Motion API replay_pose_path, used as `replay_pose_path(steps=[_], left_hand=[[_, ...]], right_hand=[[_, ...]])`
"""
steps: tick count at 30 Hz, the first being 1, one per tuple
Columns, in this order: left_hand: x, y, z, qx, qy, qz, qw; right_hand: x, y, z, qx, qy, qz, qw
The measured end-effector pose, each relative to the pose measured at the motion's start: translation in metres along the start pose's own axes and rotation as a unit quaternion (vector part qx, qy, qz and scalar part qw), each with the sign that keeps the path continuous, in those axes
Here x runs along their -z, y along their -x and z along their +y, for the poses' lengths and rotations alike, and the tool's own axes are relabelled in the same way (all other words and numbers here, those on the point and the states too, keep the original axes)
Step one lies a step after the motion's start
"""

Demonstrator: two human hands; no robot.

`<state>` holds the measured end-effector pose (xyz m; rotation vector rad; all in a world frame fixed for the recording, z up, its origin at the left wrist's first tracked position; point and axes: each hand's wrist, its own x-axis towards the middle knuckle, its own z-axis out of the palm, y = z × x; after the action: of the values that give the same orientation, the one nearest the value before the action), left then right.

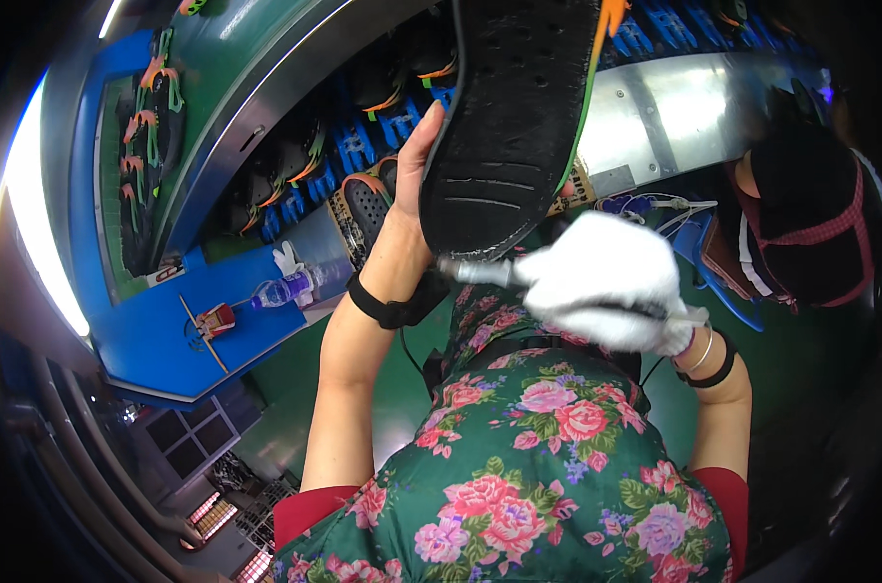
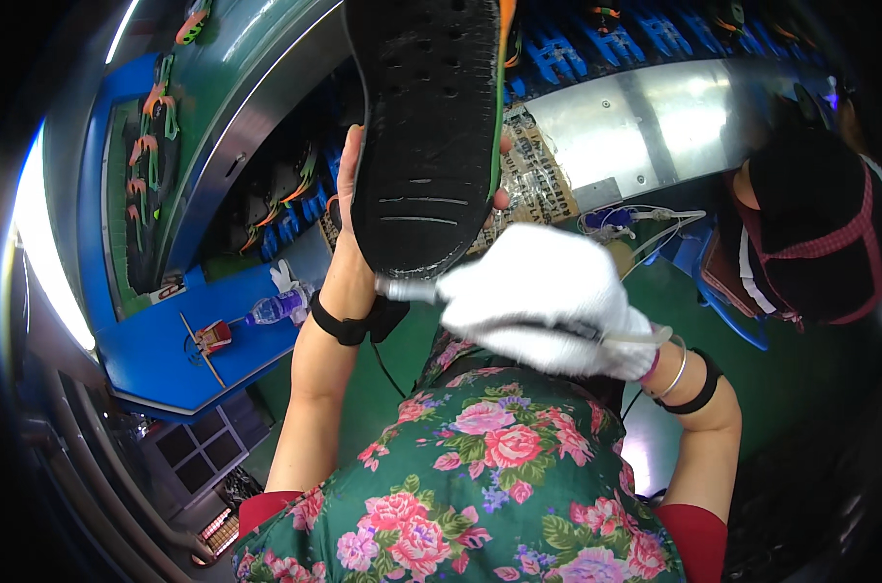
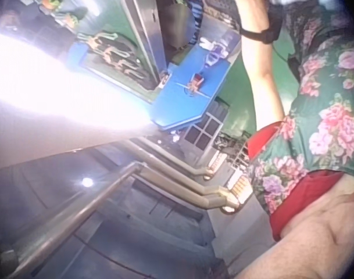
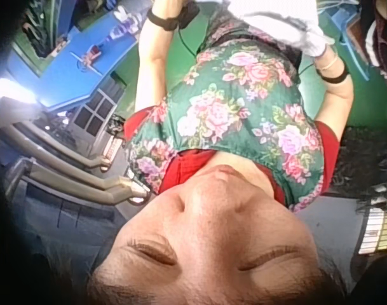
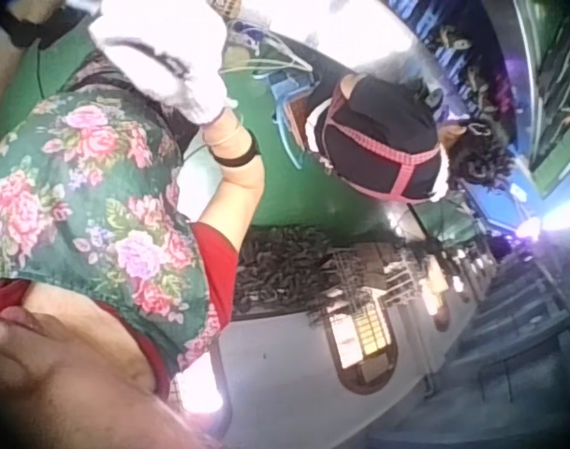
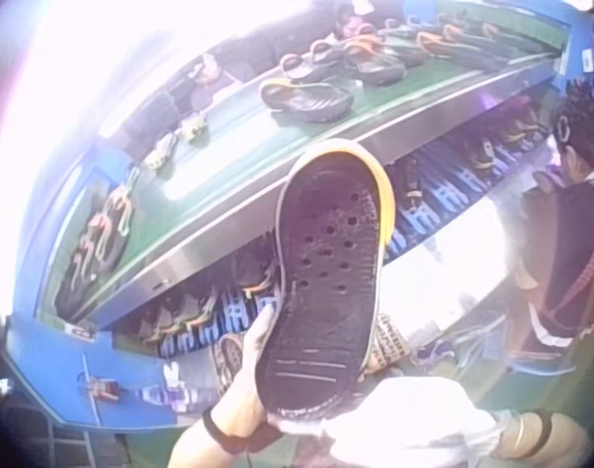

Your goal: Brushing the soles of shoes with a substance, likely glue or primer, on a conveyor belt in a shoe factory.

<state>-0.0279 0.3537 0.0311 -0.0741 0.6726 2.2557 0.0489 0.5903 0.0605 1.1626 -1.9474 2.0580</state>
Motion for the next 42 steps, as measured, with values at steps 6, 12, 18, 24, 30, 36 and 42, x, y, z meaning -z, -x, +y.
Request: replay_pose_path(steps=[6, 12, 18, 24, 30, 36, 42], left_hand=[[-0.009, -0.007, 0.002, -0.002, -0.043, 0.065, 0.997], [0.008, 0.007, -0.008, -0.026, 0.179, 0.110, 0.977], [0.003, 0.031, -0.058, -0.036, 0.199, 0.100, 0.974], [-0.013, 0.038, -0.054, -0.039, 0.105, 0.080, 0.991], [-0.013, 0.064, -0.019, -0.161, 0.067, -0.018, 0.985], [-0.018, 0.060, 0.131, -0.213, -0.060, -0.253, 0.942], [0.016, -0.001, 0.221, -0.294, 0.411, -0.016, 0.863]], right_hand=[[-0.001, -0.001, -0.002, 0.025, 0.050, -0.061, 0.997], [-0.001, 0.000, 0.008, -0.163, -0.093, 0.030, 0.982], [0.018, -0.007, 0.023, -0.120, 0.037, 0.102, 0.987], [0.021, -0.050, 0.030, 0.072, 0.274, 0.126, 0.951], [0.036, -0.016, 0.000, -0.166, -0.120, 0.145, 0.968], [0.021, 0.011, 0.032, -0.264, -0.224, 0.306, 0.887], [-0.004, 0.029, 0.064, -0.307, -0.113, 0.268, 0.906]])
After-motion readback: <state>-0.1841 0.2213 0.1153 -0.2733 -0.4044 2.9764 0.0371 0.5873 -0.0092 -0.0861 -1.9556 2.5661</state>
